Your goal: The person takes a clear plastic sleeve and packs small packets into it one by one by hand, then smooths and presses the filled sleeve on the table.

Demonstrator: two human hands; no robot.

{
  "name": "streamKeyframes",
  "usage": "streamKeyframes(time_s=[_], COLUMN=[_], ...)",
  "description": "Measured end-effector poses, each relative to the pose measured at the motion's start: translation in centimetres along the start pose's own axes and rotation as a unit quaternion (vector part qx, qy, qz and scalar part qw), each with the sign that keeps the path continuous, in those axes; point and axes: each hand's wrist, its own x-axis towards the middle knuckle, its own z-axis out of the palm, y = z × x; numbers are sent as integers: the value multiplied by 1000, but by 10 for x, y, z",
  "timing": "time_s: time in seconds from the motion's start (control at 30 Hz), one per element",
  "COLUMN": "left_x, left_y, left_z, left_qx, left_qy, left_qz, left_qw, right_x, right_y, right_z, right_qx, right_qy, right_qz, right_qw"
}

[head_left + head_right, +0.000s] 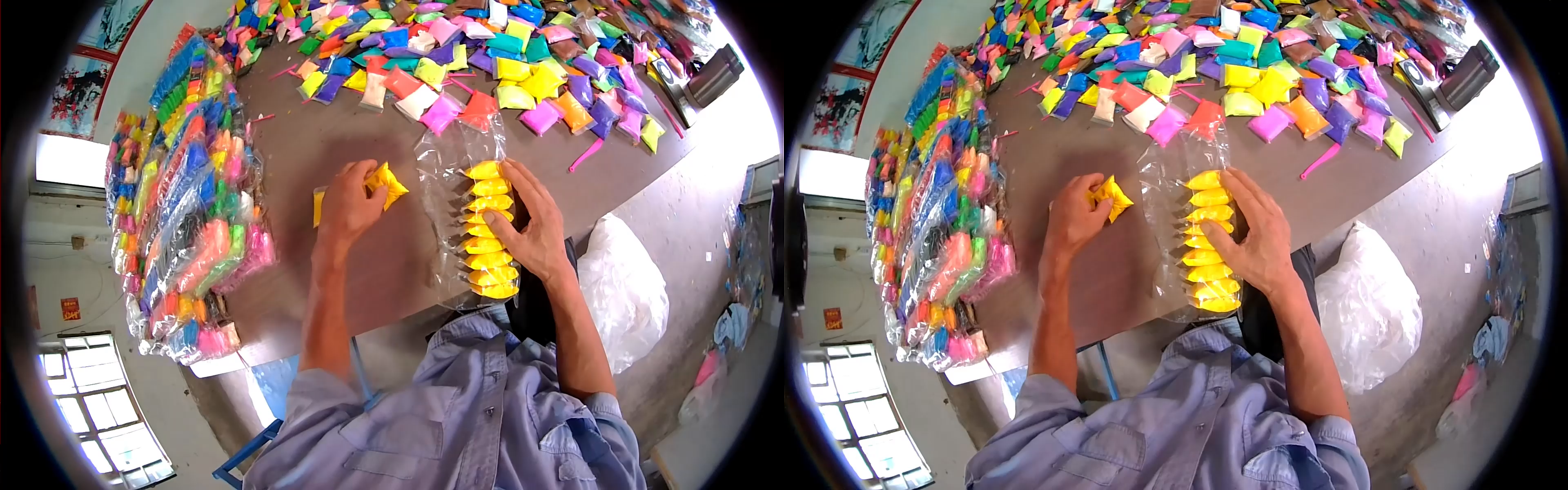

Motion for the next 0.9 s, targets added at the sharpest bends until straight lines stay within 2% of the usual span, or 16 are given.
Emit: streamKeyframes(time_s=[0.1, 0.23, 0.3, 0.4, 0.43, 0.5, 0.57, 0.63, 0.87, 0.9], left_x=[-5, -6, -4, 9, 13, 21, 25, 31, 34, 35], left_y=[-4, 6, 21, 49, 55, 68, 73, 65, 77, 79], left_z=[-6, -19, -19, -9, -4, 8, 21, 37, 42, 43], left_qx=[-75, -179, -239, -308, -309, -228, -211, -80, -111, -207], left_qy=[-26, -62, -12, 32, 33, 37, 16, 80, 28, -16], left_qz=[-44, -54, -86, -69, -69, -21, -33, 124, 136, 81], left_qw=[996, 981, 967, 948, 948, 973, 977, 986, 984, 975], right_x=[0, 0, 0, 1, 1, 1, 0, 1, 6, 8], right_y=[1, 0, 0, 0, 0, 0, 0, -1, -1, -1], right_z=[0, 0, 0, 0, 0, 0, -1, -1, -8, -8], right_qx=[8, 7, 7, 5, 1, -1, -3, 9, -2, 3], right_qy=[4, 1, 1, 0, 0, 1, 3, -7, -44, -44], right_qz=[1, 3, 5, 2, 0, 1, 7, 19, 22, 25], right_qw=[1000, 1000, 1000, 1000, 1000, 1000, 1000, 1000, 999, 999])
